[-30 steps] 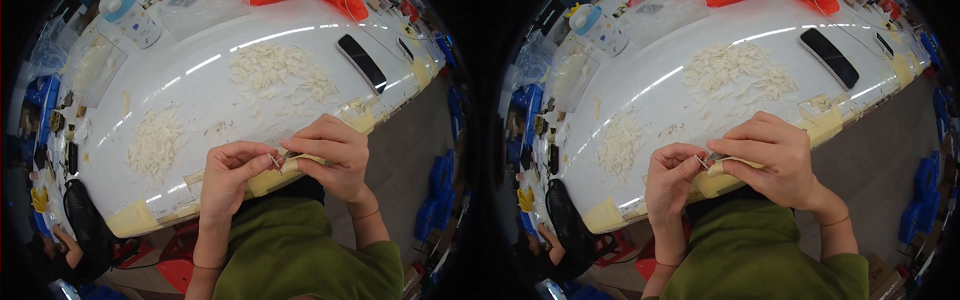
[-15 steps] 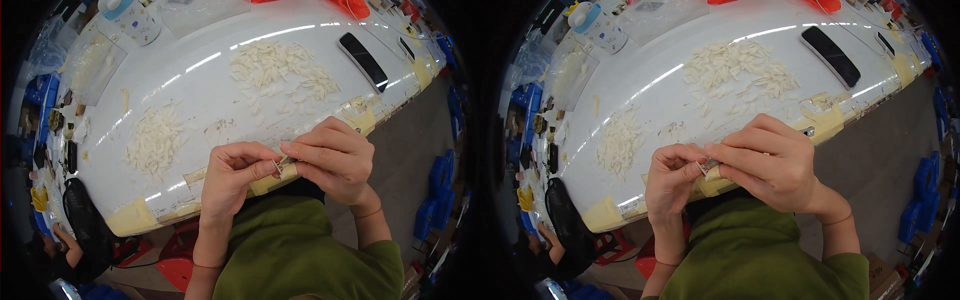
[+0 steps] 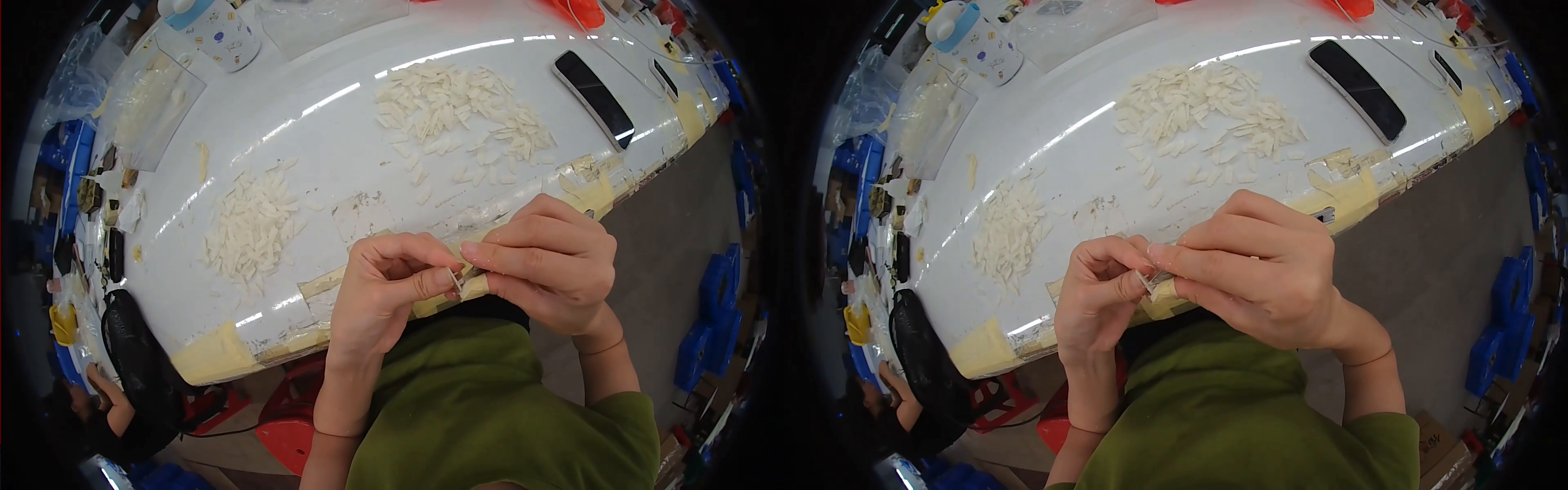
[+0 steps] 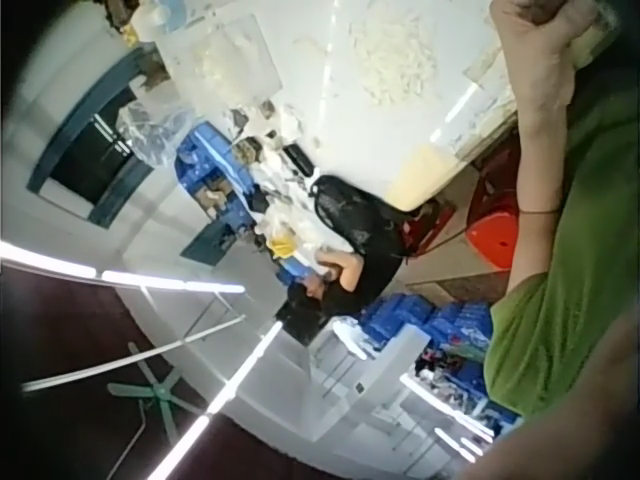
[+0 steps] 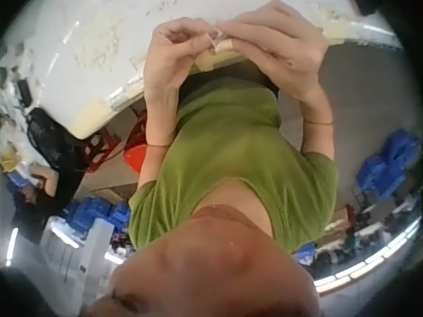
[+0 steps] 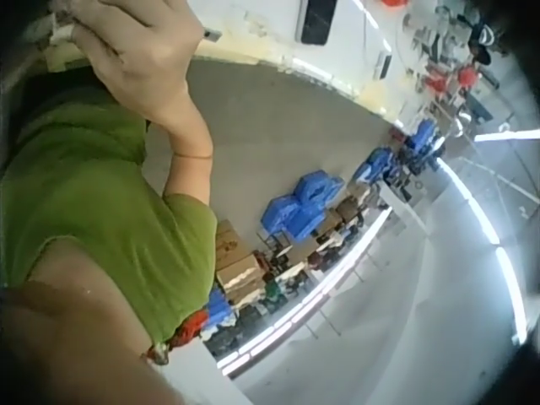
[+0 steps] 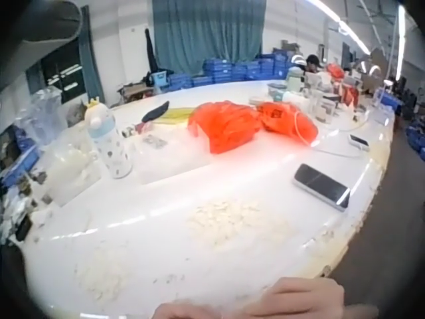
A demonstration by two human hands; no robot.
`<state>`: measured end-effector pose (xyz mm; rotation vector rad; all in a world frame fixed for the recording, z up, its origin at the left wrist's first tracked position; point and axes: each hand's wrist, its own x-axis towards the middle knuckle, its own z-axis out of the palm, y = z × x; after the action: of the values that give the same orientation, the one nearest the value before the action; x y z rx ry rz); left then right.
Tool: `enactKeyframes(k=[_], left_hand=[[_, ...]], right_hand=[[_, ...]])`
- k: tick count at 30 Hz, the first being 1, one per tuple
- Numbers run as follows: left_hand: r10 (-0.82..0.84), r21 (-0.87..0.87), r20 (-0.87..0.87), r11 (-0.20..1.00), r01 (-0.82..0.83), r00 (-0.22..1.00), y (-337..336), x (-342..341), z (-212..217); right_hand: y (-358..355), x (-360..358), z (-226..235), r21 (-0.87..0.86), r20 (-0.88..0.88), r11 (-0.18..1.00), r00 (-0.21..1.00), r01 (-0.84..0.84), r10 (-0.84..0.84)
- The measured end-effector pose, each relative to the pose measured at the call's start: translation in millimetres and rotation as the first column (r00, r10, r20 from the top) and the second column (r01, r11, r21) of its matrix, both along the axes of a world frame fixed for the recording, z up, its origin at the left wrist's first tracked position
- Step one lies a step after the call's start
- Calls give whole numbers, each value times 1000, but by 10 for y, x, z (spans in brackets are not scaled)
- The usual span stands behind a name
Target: Assembling and sorting small white plastic components at an industrial workbench.
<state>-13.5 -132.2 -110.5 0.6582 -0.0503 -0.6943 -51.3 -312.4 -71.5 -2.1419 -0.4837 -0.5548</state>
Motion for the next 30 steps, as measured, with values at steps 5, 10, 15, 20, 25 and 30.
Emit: enactKeyframes(k=[5,10,15,20,25,30], left_hand=[[0,48,24,999,-1,1000,7,-6,30],[10,88,32,996,-13,999,13,-11,41],[-2,114,47,993,-4,999,37,1,35],[29,175,92,984,-45,995,65,4,62],[241,533,342,746,-399,908,181,11,317],[-115,649,720,-239,-722,685,827,218,241]], right_hand=[[-9,-2,16,-25,13,1000,1000,17,-16],[-13,-22,3,-44,-3,999,1000,13,-13],[-9,-11,9,-63,-4,998,1000,18,-18],[7,13,3,-62,-11,998,1000,-1,0],[-18,103,-59,-6,-114,1000,993,-24,24],[-42,247,-304,-97,-163,994,984,50,-65]])
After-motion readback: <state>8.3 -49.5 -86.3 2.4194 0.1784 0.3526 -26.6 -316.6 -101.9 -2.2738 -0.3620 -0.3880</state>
